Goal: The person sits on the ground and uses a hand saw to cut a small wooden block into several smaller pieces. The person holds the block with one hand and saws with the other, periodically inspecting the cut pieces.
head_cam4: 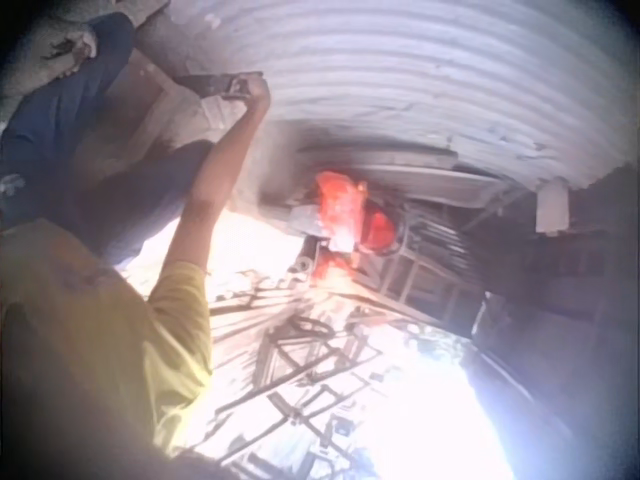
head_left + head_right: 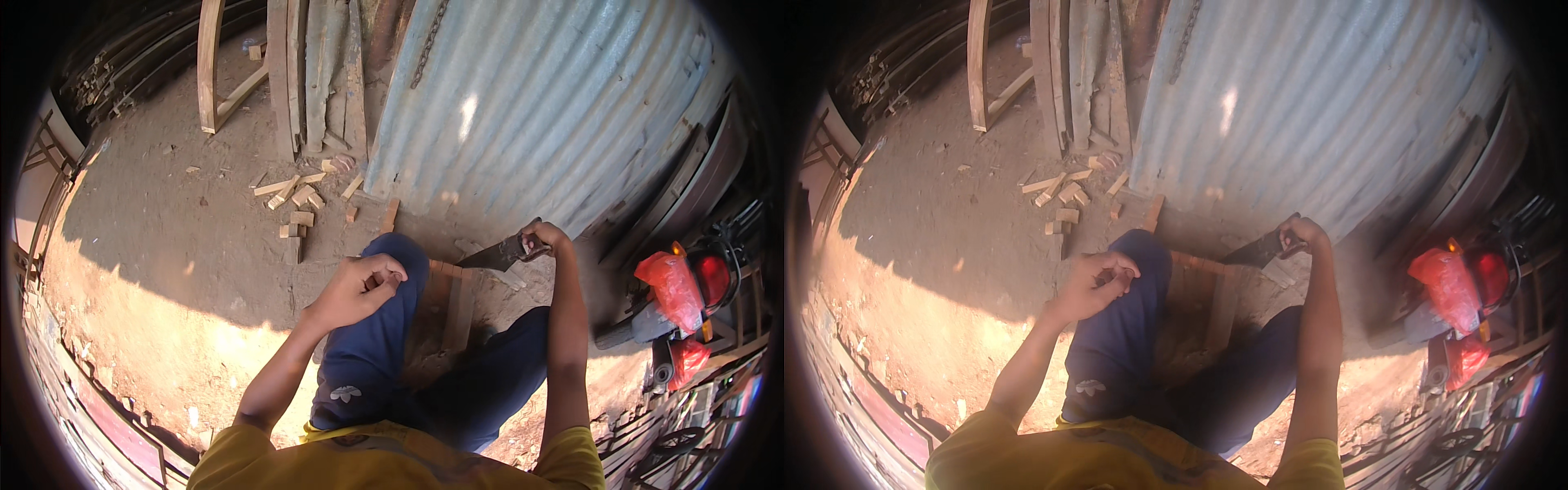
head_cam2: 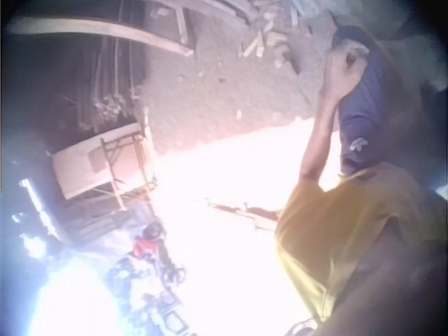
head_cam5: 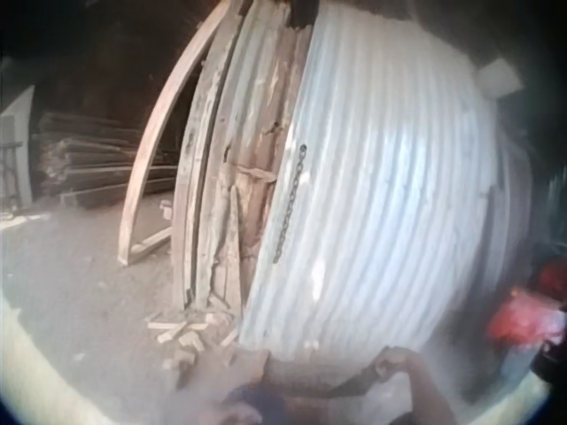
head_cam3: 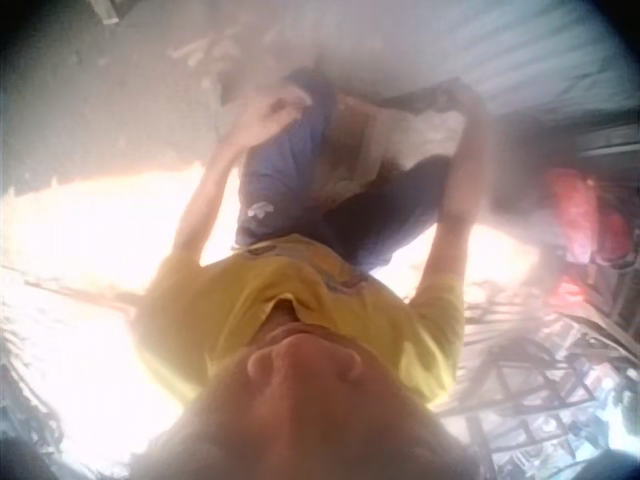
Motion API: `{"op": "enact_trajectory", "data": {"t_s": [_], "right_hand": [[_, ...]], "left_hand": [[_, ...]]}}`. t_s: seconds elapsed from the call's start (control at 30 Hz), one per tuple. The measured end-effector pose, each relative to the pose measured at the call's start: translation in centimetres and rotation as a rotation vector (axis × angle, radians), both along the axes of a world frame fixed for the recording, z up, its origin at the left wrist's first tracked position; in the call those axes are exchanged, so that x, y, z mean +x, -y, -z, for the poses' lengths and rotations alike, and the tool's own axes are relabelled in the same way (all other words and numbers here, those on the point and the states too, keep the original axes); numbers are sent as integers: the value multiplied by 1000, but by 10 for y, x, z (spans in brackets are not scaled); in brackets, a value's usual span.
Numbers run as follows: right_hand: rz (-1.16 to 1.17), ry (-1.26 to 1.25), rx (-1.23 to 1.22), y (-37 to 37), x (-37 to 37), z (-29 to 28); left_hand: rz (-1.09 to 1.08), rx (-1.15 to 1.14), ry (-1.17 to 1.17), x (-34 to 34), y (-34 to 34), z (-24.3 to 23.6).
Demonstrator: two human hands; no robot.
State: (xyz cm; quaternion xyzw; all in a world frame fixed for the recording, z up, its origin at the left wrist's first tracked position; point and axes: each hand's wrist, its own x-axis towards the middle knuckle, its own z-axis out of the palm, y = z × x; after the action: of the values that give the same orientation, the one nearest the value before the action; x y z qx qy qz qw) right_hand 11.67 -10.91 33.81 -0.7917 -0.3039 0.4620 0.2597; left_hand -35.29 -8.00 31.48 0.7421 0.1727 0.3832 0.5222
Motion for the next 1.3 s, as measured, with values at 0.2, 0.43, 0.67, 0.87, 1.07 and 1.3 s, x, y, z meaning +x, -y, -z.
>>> {"op": "enact_trajectory", "data": {"t_s": [0.2, 0.43, 0.67, 0.87, 1.07, 1.3], "right_hand": [[-27, 156, -12, -4, 12, 14], [-34, 84, 22, -14, 6, 7], [16, 45, -12, -34, 2, -7], [72, 57, -28, -35, 7, -6], [-1, 112, 47, -12, 9, -2], [33, 96, 74, 10, -5, -6]], "left_hand": [[-292, -302, 19, 1, -51, 25], [-327, -63, -474, 44, -83, 145], [-211, 412, -1046, 125, -131, 231], [77, 777, -1070, 196, -154, 288], [165, 783, -1178, 237, -141, 334], [76, 873, -961, 254, -149, 372]]}}
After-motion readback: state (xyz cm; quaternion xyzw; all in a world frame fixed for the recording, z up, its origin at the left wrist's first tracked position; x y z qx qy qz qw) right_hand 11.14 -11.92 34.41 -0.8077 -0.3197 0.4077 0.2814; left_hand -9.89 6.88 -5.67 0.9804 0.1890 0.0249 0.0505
